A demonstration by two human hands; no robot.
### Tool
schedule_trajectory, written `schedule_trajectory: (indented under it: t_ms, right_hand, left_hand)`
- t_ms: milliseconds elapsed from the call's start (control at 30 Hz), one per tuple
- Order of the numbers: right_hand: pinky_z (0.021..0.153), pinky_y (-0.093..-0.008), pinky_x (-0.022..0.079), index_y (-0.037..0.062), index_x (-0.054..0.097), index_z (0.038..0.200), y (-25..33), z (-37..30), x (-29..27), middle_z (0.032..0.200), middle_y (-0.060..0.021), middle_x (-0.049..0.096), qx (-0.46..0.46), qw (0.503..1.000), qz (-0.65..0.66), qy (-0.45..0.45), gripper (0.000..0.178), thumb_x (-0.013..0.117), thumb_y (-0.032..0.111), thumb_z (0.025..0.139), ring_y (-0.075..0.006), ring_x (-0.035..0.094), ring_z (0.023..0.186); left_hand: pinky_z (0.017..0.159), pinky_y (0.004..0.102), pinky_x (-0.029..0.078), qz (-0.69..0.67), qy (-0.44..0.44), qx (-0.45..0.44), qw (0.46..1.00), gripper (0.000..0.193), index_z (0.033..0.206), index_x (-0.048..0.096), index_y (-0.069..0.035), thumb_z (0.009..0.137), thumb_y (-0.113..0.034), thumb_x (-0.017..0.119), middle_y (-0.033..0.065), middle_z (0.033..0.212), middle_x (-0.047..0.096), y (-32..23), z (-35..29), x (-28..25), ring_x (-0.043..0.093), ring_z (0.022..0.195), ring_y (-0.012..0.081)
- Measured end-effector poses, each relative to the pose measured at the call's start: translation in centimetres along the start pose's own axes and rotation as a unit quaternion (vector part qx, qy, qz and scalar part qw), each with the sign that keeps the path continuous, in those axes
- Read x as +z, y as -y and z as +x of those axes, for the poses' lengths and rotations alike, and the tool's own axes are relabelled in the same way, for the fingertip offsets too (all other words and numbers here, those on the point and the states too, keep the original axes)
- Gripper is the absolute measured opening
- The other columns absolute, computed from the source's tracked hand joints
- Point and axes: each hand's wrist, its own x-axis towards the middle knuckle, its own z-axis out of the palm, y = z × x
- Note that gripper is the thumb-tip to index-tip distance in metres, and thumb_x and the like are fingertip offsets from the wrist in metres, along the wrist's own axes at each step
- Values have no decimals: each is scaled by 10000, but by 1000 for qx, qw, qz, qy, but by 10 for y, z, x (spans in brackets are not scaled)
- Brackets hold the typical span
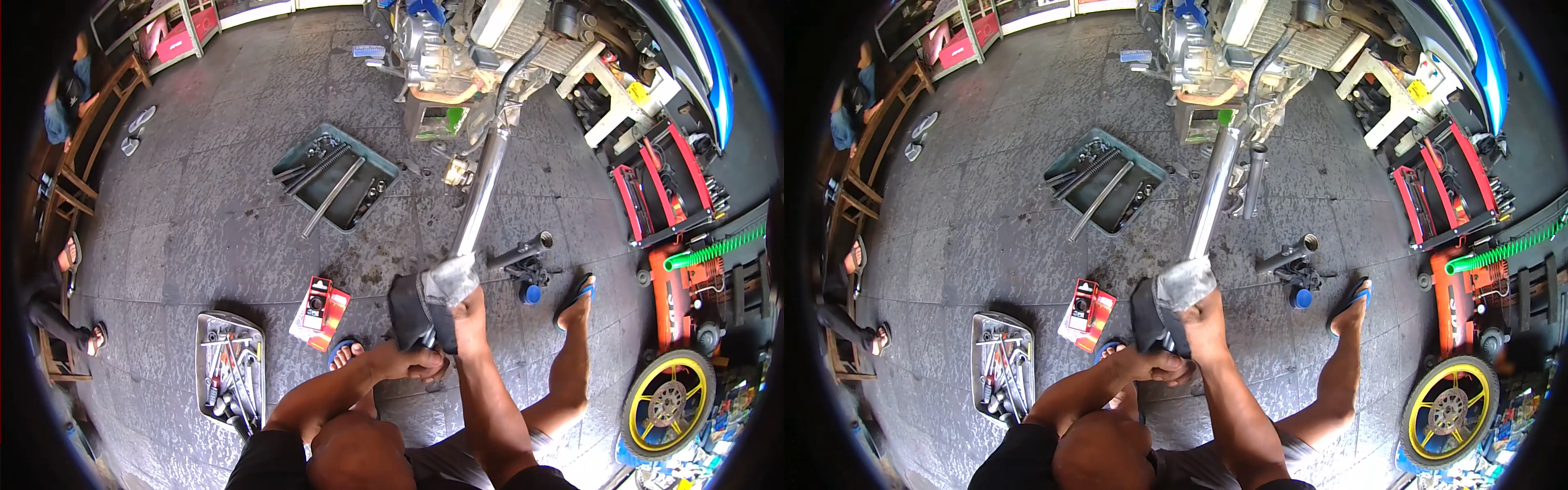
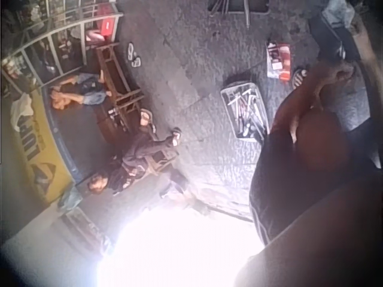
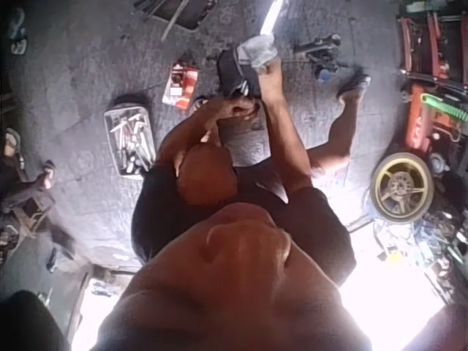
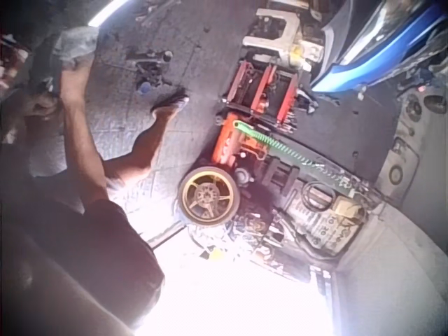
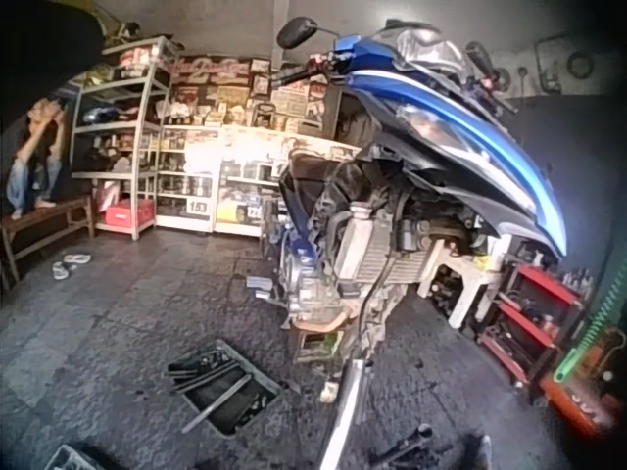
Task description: The person wipes motorcycle fork components with a cloth, unpacks oil seals, removes their springs using a screwdriver, and trims the springs with pliers.
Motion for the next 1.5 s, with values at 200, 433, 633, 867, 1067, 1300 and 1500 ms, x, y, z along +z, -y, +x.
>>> schedule_trajectory:
  t_ms: [200,433,633,867,1067,1300,1500]
  right_hand:
    - [777,-351,541,13,710,898,18,-23,-7,863,-157,713,-60,959,-275,23,213,542,-16,770,-278,712,854]
    - [710,-412,557,-9,697,908,10,-51,-2,817,-226,696,-52,937,-340,63,191,588,20,754,-399,711,824]
    - [736,-358,523,-19,655,933,2,-75,-9,871,-102,706,101,952,-272,96,169,532,35,829,-212,671,829]
    - [739,-340,518,6,658,888,-33,-102,-19,874,-77,699,173,943,-247,140,116,576,78,846,-177,656,837]
    - [719,-441,530,-23,668,907,-98,-98,-27,865,-241,694,123,902,-381,161,178,566,114,859,-376,692,842]
    - [799,-445,523,17,678,1030,-126,-163,-58,993,-283,678,187,868,-385,250,311,458,218,941,-451,645,1011]
    - [840,-492,516,-10,650,1039,-133,-209,-80,985,-312,658,284,827,-375,307,318,471,232,938,-481,613,1027]
  left_hand:
    - [693,344,521,630,-84,-110,764,324,954,701,-30,957,-350,658,50,839,704,-109,-20,24,666,768,176]
    - [918,312,485,321,-216,75,919,418,1204,645,4,968,-341,657,95,1125,684,-86,2,19,600,1067,139]
    - [887,338,516,216,-330,76,916,432,829,715,18,1013,-346,574,139,909,738,-45,28,-1,697,930,204]
    - [823,336,553,42,-482,136,864,415,842,698,20,949,-379,665,140,822,725,-41,18,-52,723,856,224]
    - [762,346,595,3,-439,49,897,259,882,694,58,891,-201,710,178,842,722,21,6,-77,732,817,254]
    - [800,391,581,408,-645,-225,606,263,916,756,-4,763,-213,708,200,988,739,-69,3,-203,739,902,272]
    - [892,420,560,538,-637,-286,472,328,1092,738,-49,798,-161,643,174,1182,698,-123,18,-261,678,1104,330]
